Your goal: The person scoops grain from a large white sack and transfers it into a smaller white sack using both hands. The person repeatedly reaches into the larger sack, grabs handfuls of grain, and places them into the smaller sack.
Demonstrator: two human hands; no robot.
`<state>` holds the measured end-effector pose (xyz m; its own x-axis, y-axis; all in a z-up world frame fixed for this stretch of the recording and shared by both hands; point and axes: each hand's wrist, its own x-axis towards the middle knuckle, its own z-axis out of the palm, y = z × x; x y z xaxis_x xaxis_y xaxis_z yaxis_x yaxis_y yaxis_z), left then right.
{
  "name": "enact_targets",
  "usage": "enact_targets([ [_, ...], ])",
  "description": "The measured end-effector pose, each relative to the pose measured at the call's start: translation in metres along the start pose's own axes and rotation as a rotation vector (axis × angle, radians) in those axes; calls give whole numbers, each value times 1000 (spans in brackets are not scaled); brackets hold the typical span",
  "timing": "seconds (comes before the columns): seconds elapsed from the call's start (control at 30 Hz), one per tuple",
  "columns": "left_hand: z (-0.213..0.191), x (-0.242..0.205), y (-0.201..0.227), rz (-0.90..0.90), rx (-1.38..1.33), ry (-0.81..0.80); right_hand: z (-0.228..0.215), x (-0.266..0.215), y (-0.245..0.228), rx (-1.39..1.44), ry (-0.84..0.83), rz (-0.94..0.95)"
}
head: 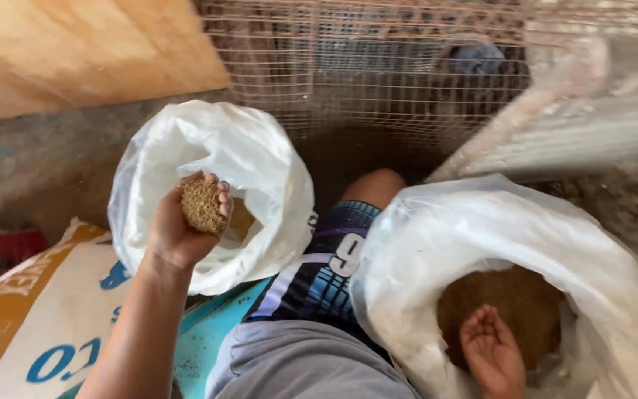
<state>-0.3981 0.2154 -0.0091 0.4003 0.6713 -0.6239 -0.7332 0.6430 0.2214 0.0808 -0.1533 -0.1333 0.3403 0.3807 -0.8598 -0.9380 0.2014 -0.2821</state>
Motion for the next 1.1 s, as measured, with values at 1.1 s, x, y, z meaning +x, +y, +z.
enact_targets([
  [1.1, -136, 81, 41, 280, 330, 738, 21, 27, -3, -275, 228, -188],
])
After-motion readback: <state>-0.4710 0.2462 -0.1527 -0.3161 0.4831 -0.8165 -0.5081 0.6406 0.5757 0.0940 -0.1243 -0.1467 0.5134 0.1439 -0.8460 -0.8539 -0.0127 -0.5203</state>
